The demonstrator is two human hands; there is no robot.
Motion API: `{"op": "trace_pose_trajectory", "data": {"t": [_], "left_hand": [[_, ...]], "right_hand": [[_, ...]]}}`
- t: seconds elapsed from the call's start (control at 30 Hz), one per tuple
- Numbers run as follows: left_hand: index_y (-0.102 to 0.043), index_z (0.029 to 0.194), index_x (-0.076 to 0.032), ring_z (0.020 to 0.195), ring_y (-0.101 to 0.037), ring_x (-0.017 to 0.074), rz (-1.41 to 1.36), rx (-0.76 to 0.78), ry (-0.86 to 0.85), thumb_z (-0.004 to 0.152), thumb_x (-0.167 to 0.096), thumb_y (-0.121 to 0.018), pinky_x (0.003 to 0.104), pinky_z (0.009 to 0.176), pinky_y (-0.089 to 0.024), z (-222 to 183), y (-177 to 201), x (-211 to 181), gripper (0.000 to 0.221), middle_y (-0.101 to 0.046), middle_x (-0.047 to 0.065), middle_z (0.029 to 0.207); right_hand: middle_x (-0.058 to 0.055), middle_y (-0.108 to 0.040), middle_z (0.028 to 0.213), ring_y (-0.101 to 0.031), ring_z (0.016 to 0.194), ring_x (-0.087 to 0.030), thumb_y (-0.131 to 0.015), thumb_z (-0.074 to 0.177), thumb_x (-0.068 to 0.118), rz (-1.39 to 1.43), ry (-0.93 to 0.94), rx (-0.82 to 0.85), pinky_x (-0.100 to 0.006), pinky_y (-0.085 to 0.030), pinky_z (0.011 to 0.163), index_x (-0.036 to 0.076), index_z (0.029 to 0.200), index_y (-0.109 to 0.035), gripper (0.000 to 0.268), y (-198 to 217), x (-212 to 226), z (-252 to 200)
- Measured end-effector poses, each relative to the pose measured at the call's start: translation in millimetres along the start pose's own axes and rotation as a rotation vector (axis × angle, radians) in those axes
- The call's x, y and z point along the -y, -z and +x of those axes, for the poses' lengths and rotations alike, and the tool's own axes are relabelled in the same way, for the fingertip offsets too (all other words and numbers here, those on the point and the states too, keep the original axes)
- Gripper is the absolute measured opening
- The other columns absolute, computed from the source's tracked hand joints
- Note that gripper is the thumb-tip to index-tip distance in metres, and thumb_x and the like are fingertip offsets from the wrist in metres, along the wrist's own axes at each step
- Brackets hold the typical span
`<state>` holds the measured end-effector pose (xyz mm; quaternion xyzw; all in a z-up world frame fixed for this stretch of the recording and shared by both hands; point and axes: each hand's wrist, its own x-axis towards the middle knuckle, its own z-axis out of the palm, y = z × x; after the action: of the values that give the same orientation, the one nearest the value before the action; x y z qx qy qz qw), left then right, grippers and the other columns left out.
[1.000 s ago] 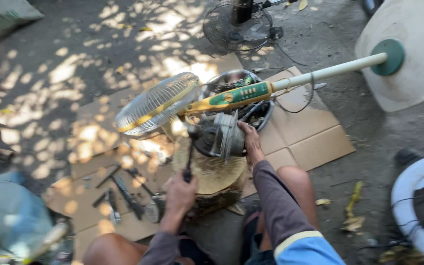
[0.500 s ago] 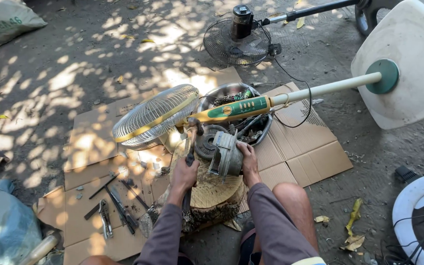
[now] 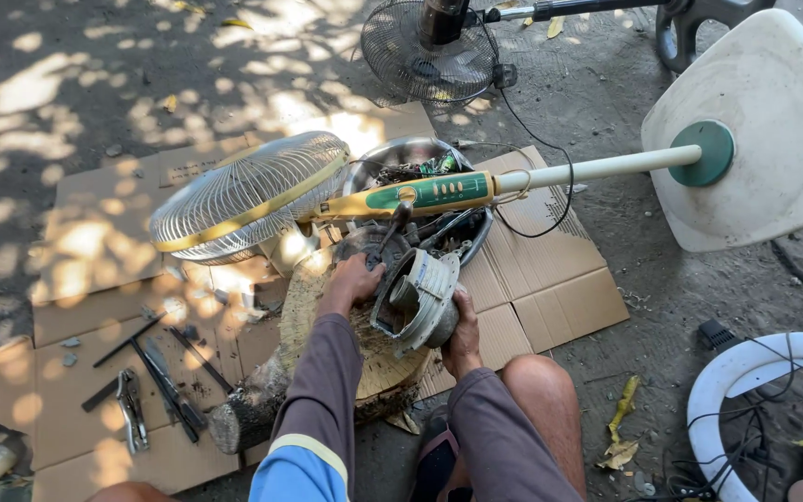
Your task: Disassembling a motor housing using a hammer and punch on a wooden stump
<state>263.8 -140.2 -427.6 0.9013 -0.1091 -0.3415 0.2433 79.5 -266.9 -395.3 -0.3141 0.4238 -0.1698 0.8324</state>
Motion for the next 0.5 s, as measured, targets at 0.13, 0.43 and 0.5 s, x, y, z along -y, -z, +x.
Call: {"op": "trace_pose_trajectory", "data": {"t": [0.13,0.43,0.5], "left_hand": [[-0.061,0.132,0.005,0.115,-0.065,0.0520,-0.068,-0.050,-0.085,0.103,-0.042,-0.052,0.068,0.096,-0.053,-5,-13,26,0.056,-0.068,0.033,0.112],[-0.063,0.103,-0.008,0.066,-0.069,0.0346,-0.373,-0.205,-0.101,0.105,-0.049,-0.051,0.053,0.064,-0.051,-24,-42,53,0.043,-0.065,0.014,0.065],[-0.062,0.101,-0.008,0.064,-0.072,0.0313,-0.437,-0.198,-0.063,0.106,-0.052,-0.048,0.052,0.065,-0.054,-26,-47,57,0.046,-0.069,0.011,0.062]], "right_hand": [[-0.012,-0.075,0.113,-0.070,0.097,-0.028,-0.071,0.080,0.050,0.040,-0.085,0.016,-0.043,-0.054,0.086,0.018,0.112,-0.074,0.045,7,2,6],[-0.011,-0.078,0.101,-0.075,0.087,-0.027,-0.071,0.080,0.050,0.114,-0.148,0.056,-0.041,-0.058,0.080,0.017,0.098,-0.077,0.038,16,9,10],[-0.011,-0.078,0.102,-0.075,0.087,-0.026,-0.072,0.079,0.050,0.105,-0.149,0.067,-0.042,-0.058,0.081,0.017,0.098,-0.077,0.039,16,8,14]]}}
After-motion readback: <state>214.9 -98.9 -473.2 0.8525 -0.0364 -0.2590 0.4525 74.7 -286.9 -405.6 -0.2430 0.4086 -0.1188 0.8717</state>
